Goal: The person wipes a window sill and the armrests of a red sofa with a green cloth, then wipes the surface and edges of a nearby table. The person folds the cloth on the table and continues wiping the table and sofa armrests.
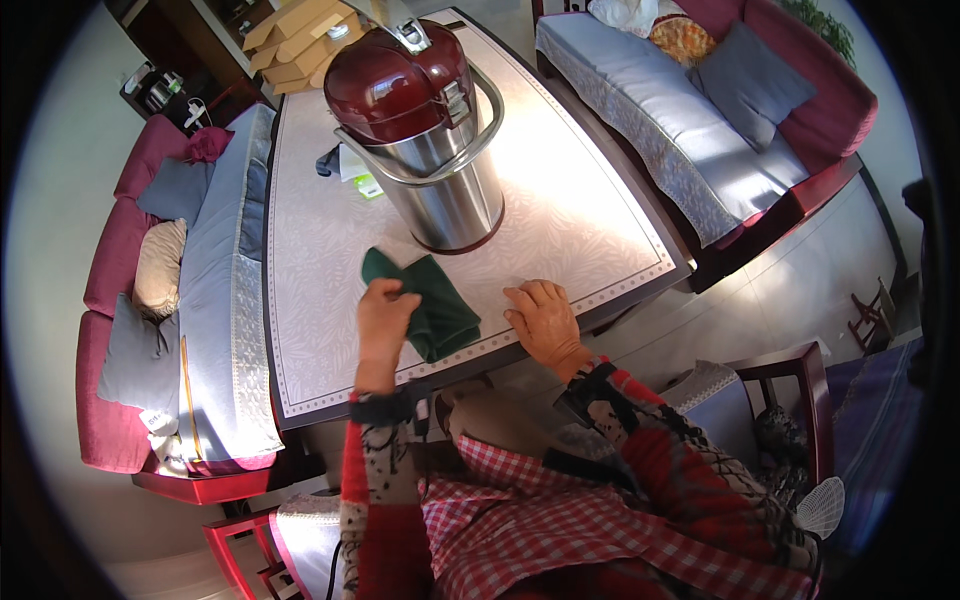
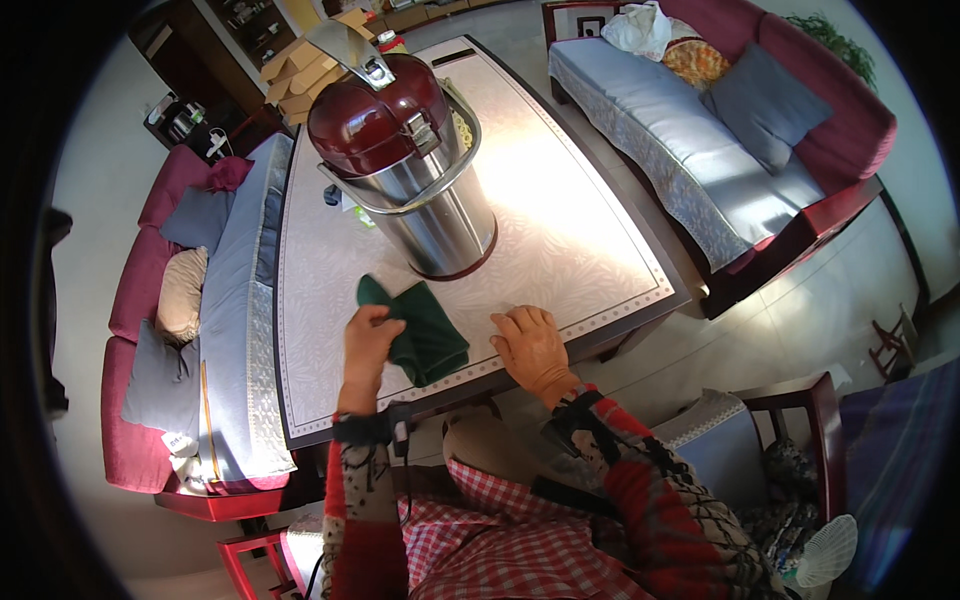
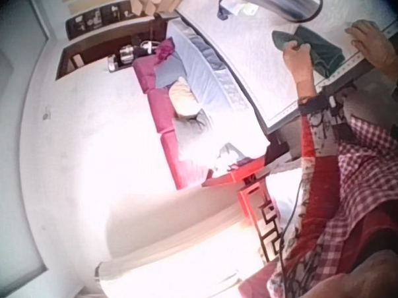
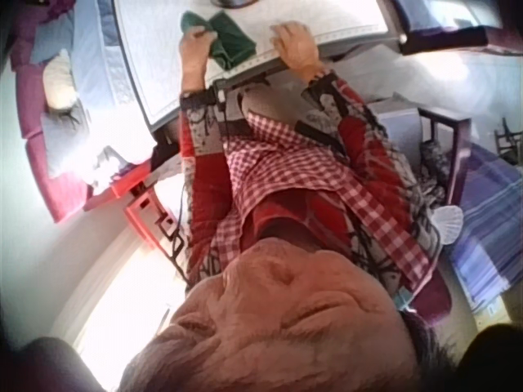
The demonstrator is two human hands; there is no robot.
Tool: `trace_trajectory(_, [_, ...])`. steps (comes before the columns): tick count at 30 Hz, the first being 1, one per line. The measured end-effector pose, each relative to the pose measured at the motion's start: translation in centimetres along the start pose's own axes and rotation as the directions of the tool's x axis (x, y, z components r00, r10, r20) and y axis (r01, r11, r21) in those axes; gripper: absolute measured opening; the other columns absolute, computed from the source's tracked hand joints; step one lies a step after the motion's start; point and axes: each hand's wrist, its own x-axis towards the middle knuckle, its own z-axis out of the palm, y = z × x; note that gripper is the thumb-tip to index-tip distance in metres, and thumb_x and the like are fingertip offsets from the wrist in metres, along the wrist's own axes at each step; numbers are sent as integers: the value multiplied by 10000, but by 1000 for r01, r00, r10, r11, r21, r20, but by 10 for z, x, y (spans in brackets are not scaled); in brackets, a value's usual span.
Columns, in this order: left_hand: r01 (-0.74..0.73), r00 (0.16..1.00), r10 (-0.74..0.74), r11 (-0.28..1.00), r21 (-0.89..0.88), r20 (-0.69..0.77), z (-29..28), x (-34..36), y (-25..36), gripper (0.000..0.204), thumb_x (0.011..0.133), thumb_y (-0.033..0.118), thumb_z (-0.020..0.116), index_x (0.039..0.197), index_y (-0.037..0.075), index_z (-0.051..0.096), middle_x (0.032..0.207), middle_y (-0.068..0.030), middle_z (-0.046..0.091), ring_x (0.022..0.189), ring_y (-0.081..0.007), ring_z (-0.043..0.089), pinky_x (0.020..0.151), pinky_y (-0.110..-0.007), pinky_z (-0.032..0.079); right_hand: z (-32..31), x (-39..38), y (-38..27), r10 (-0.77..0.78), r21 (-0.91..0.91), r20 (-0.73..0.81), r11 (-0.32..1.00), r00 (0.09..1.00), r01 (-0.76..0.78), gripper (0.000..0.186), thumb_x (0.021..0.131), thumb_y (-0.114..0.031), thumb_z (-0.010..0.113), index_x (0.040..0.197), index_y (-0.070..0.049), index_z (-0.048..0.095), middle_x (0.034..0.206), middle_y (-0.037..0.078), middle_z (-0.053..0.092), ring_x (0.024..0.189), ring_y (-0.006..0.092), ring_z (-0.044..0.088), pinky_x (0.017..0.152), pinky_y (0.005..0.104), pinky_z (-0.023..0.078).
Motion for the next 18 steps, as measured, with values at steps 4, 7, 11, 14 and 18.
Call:
trace_trajectory(4, [144,980,-131,987,-77,149,47,-17,29,408,887,200,774,1195,-39,655,907,-101,686,477,-140,585,407,-264,425,-4,1,0,-9,13,-6,1000,1000,9,319,921,-177,681,1219,-67,654,1113,127,622,1115,343,579,993,466,429])
trace_trajectory(7, [68,997,-76,977,-202,-31,37,-46,10,301,942,148,713,1182,-30,674,912,-101,693,505,-128,594,429,-260,428,1,-1,2,-9,5,-13,1000,1000,9,323,921,-177,679,1221,-63,649,1116,128,623,1122,345,578,992,471,432])
trace_trajectory(11, [30,929,-65,995,-100,-364,-43,-103,-63,155,977,95,674,1094,-1,711,881,-49,678,608,-100,581,503,-263,480,14,-7,9,11,-97,10,995,1000,-10,341,927,-203,684,1237,-69,644,1138,132,636,1140,345,577,1002,492,439])
trace_trajectory(14, [188,802,-52,967,169,-595,-131,-169,-134,88,934,86,693,1000,30,709,883,-100,682,710,-231,650,663,-352,543,23,-11,15,-35,-190,38,981,999,41,363,951,-237,675,1266,-63,634,1196,160,643,1168,373,567,1021,530,432])
trace_trajectory(18, [513,634,-81,788,341,-769,-218,-315,-219,88,899,119,690,976,78,697,1006,-126,674,911,-358,656,818,-452,544,23,-11,22,-57,-147,72,987,996,67,392,979,-235,663,1331,-70,620,1240,161,629,1164,408,556,1013,541,414])
